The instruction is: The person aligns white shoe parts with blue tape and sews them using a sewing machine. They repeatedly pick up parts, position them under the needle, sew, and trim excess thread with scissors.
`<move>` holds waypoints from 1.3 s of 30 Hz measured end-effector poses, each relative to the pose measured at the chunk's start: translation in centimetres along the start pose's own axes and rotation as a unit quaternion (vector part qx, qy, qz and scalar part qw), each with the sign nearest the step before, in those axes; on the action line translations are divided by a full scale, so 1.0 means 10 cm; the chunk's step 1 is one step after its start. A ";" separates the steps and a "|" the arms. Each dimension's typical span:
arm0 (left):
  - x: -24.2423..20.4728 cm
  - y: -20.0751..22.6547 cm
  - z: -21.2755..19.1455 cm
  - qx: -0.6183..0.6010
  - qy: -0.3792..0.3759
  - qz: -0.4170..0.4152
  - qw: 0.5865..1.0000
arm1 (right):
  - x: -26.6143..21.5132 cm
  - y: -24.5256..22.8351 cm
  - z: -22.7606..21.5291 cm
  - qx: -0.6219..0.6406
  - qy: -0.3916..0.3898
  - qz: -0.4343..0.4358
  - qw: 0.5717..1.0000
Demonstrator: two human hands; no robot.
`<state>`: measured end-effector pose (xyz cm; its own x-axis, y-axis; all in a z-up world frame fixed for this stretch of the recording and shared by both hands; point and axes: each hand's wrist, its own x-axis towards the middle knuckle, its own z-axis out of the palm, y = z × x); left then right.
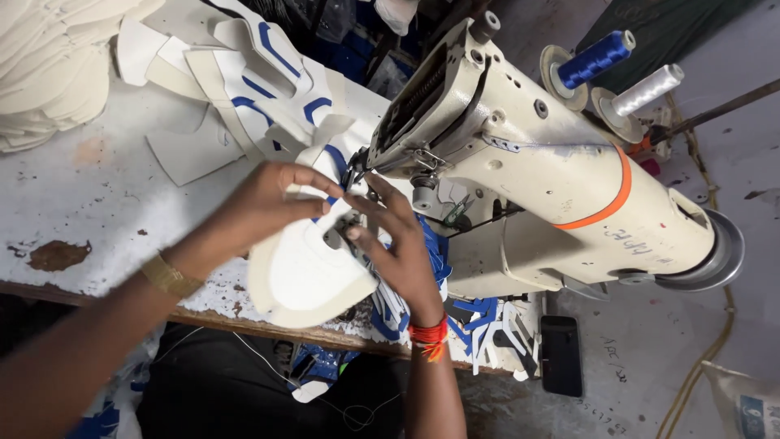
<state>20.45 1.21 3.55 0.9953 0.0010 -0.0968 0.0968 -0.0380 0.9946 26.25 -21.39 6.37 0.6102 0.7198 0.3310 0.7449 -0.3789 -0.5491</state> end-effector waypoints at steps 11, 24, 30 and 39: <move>-0.25 -0.06 0.60 -0.107 0.189 0.075 0.973 | -0.73 0.18 0.00 0.300 0.127 0.235 0.916; -0.27 -0.02 0.68 -0.132 0.195 0.063 0.970 | -0.75 0.25 0.24 0.339 0.093 0.278 0.894; -0.29 -0.07 0.80 -0.165 0.214 0.082 0.959 | -0.50 -0.11 -0.27 0.118 0.196 0.142 0.963; -0.26 -0.20 0.72 -0.181 0.197 0.078 0.960 | -0.67 0.18 0.06 0.233 0.223 0.135 0.937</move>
<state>17.65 -5.89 1.59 0.9143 0.4050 0.0060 -0.1306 0.2808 0.9508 23.35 -26.54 2.66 0.8887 0.2799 0.3632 0.4122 -0.1410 -0.9001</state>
